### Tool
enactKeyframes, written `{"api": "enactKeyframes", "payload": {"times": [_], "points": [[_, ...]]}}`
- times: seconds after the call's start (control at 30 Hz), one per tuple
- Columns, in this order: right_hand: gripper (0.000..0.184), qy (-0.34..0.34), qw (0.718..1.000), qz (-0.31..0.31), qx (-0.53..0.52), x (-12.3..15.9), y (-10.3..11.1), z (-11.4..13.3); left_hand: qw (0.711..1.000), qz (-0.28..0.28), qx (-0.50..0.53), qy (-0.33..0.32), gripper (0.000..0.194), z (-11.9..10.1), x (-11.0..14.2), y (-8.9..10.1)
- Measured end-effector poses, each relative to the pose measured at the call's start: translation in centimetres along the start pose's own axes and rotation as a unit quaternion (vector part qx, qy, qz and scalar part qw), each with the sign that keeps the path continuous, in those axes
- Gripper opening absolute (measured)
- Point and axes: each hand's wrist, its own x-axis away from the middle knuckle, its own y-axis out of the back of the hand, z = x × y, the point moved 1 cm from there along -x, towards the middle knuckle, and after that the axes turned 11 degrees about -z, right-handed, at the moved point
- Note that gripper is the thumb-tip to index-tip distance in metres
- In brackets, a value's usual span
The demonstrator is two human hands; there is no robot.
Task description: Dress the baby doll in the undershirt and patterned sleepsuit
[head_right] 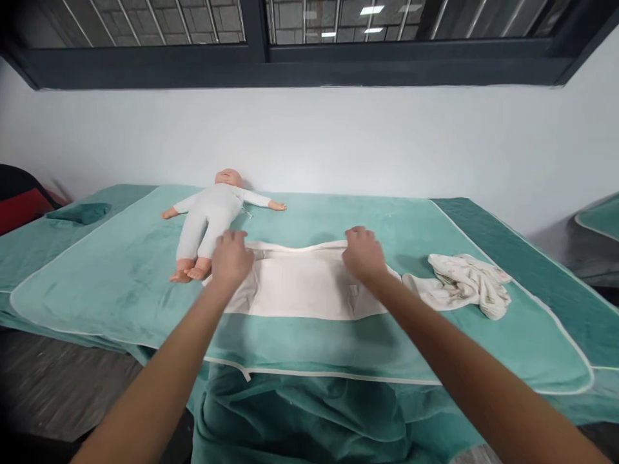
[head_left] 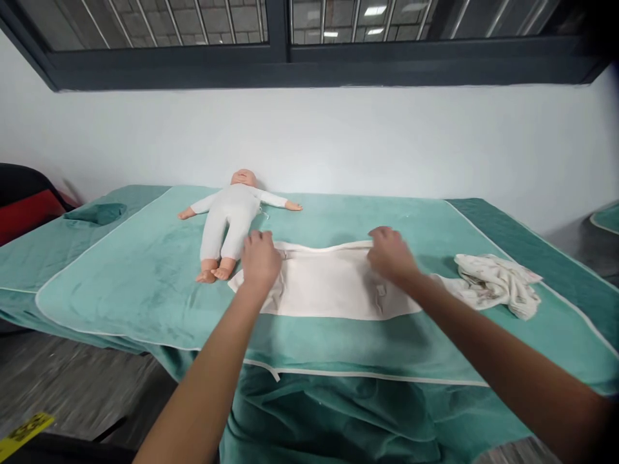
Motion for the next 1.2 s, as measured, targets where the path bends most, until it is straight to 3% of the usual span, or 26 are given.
{"api": "enactKeyframes", "payload": {"times": [0.07,0.1,0.2,0.3,0.5,0.8,1.0,1.2], "points": [[0.041,0.128,0.990,-0.014,-0.052,2.4,-2.5,1.9,0.996,0.016,0.035,-0.076,0.037,-1.0,2.0,-2.3],[0.038,0.152,0.985,-0.014,-0.083,3.4,-3.4,2.6,0.993,0.030,0.056,-0.100,0.038,-1.4,2.8,-3.1],[0.032,0.098,0.987,0.004,-0.129,4.2,-5.3,3.9,0.988,0.078,0.079,-0.109,0.042,-2.4,3.6,-4.5],[0.034,0.020,0.995,0.017,-0.100,2.9,-6.1,4.4,0.988,0.124,0.050,-0.079,0.044,-3.1,2.6,-4.8],[0.043,0.018,0.998,0.031,-0.057,1.8,-6.9,5.3,0.984,0.165,0.023,-0.067,0.046,-4.2,0.5,-6.0],[0.064,0.053,0.994,-0.026,-0.096,-1.2,-8.0,3.7,0.994,0.098,-0.002,-0.038,0.056,-5.7,-2.2,-5.5],[0.085,0.060,0.993,-0.040,-0.091,-4.7,-9.1,3.0,0.995,0.084,-0.036,-0.036,0.062,-6.3,-4.3,-8.9],[0.088,0.054,0.995,-0.048,-0.070,-7.5,-10.3,3.0,0.995,0.093,0.002,-0.018,0.064,-7.2,-5.6,-12.0]]}}
